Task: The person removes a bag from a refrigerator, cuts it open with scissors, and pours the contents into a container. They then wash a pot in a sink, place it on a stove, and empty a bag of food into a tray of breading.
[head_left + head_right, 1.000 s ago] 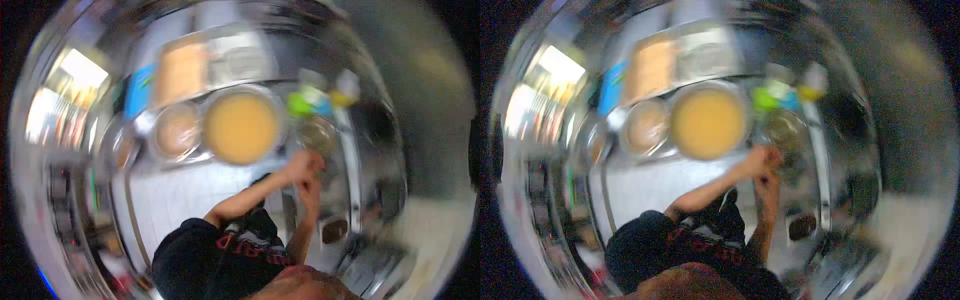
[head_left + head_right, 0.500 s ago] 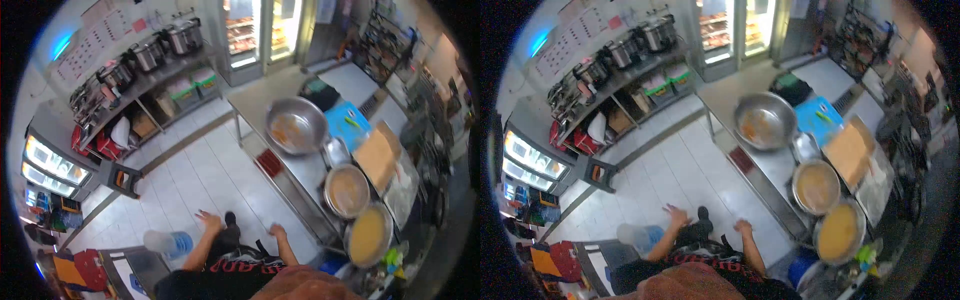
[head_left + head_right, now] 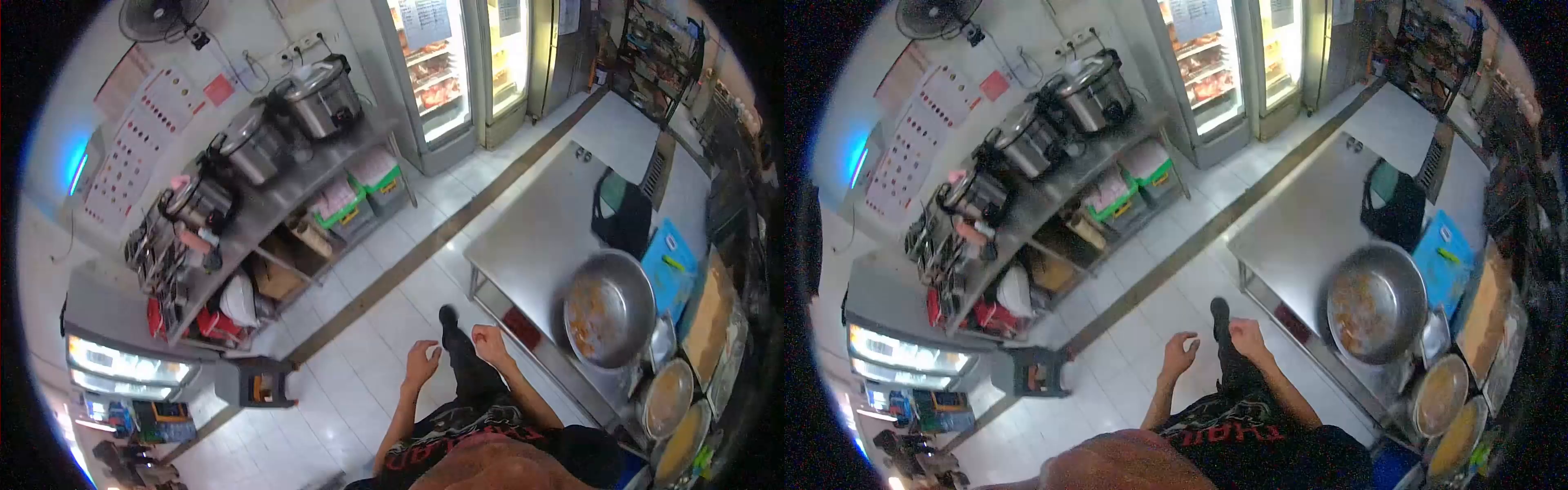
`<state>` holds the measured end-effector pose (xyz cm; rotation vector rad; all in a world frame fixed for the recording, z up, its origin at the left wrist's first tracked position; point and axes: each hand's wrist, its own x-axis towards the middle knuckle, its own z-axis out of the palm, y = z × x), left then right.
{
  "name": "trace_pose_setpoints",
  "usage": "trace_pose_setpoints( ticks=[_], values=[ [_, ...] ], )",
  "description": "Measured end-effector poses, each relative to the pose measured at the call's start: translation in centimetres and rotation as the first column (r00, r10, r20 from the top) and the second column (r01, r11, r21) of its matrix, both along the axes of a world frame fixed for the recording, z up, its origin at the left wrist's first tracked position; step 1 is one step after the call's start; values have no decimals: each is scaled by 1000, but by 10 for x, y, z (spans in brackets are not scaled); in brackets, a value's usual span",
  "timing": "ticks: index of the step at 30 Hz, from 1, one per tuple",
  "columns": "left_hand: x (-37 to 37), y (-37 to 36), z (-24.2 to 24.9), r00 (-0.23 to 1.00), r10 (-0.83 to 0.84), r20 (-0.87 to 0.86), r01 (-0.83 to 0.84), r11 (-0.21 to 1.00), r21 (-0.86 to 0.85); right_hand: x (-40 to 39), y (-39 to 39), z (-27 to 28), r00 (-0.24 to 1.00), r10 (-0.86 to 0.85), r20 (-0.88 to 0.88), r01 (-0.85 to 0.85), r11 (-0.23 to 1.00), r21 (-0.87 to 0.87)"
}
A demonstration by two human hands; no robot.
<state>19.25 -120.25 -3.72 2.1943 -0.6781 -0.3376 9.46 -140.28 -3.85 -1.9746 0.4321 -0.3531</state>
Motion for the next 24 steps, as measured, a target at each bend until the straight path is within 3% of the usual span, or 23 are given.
trace_pose_setpoints(
  ticks=[2, 5, 7, 9, 10, 12, 13, 15, 17, 18, 19, 22, 24],
  values=[
    [74, -32, 9, 993, 13, -117, -2, 996, 90, 75, -34, -8, 998, 61, 4, -61, 995, 84],
    [192, -62, 3, 986, 19, -168, -7, 997, 72, 189, -95, -10, 988, 155, 10, -153, 957, 245],
    [265, -73, 40, 994, 66, -90, -58, 994, 87, 269, -128, 4, 996, 74, -51, -72, 997, 30],
    [332, -94, 89, 986, 146, -76, -137, 984, 112, 346, -162, 49, 979, 85, -184, -112, 983, -143],
    [368, -95, 83, 983, 172, -62, -175, 984, -34, 378, -181, 66, 966, 69, -250, -131, 962, -241],
    [440, -98, 61, 960, 218, -178, -246, 958, -150, 451, -221, 49, 985, 54, -161, -104, 942, -319],
    [472, -107, 47, 906, 292, -306, -353, 921, -165, 480, -240, 33, 992, 37, -118, -76, 935, -346],
    [532, -134, 42, 865, 262, -428, -334, 937, -101, 525, -280, 23, 980, -82, -183, 19, 945, -327],
    [591, -182, 35, 911, 95, -401, -187, 962, -198, 549, -289, 14, 942, -217, -254, 139, 946, -292],
    [629, -209, 20, 865, 85, -495, -169, 977, -128, 552, -306, 11, 913, -301, -276, 215, 929, -302],
    [661, -241, 23, 892, -11, -451, -69, 985, -159, 553, -325, 7, 879, -370, -302, 273, 908, -319],
    [731, -364, 65, 893, -275, -356, 204, 953, -224, 539, -348, -23, 786, -416, -458, 301, 904, -304],
    [765, -452, 103, 848, -392, -357, 306, 912, -274, 529, -362, -14, 748, -394, -534, 374, 915, -152]
  ],
)
